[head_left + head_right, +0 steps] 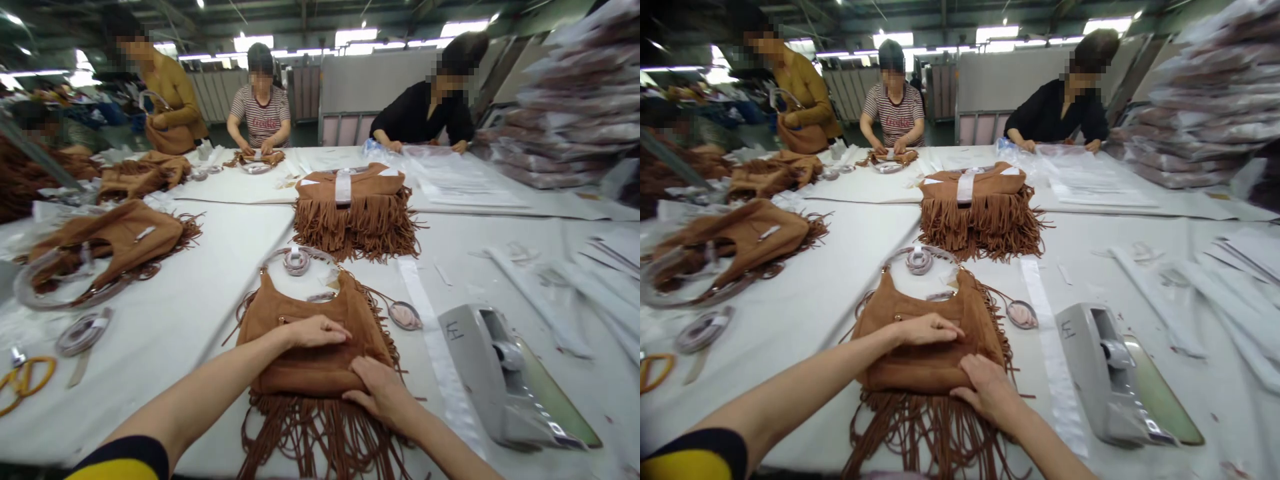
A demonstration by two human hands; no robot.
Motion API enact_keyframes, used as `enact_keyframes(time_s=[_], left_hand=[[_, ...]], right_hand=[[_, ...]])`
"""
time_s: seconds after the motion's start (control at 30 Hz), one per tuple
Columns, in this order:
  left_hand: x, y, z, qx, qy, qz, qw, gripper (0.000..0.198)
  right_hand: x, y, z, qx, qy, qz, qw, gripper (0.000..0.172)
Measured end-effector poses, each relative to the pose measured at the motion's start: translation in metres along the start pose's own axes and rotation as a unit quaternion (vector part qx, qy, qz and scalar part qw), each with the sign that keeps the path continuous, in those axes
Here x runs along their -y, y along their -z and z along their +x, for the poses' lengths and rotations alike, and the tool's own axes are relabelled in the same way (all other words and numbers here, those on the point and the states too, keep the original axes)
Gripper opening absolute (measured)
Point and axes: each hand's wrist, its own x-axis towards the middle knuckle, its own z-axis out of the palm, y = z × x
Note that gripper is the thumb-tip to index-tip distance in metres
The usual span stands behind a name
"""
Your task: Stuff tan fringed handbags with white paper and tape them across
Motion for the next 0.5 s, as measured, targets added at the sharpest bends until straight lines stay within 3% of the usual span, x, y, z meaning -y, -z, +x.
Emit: enact_keyframes(time_s=[0.1,0.17,0.23,0.33,0.43,0.5], left_hand=[[-0.008,0.046,-0.038,-0.084,0.063,-0.037,0.994,0.045],[-0.018,0.056,-0.074,-0.133,0.093,-0.038,0.986,0.046],[-0.025,0.044,-0.11,-0.164,0.118,-0.027,0.979,0.051],[-0.022,0.001,-0.15,-0.175,0.15,0.079,0.97,0.074],[-0.003,-0.029,-0.174,-0.159,0.172,0.199,0.952,0.043],[0.014,-0.032,-0.181,-0.149,0.171,0.235,0.945,0.03]], right_hand=[[-0.007,-0.006,0.003,-0.018,0.01,0.0,1.0,0.019],[-0.008,-0.006,0.004,-0.029,0.019,0.006,0.999,0.019],[-0.006,-0.006,0.005,-0.042,0.019,0.01,0.999,0.018],[-0.001,-0.005,0.004,-0.057,-0.002,0.023,0.998,0.018],[0.003,-0.004,0.002,-0.052,-0.022,0.029,0.998,0.019],[0.003,-0.003,0.001,-0.044,-0.019,0.024,0.999,0.019]])
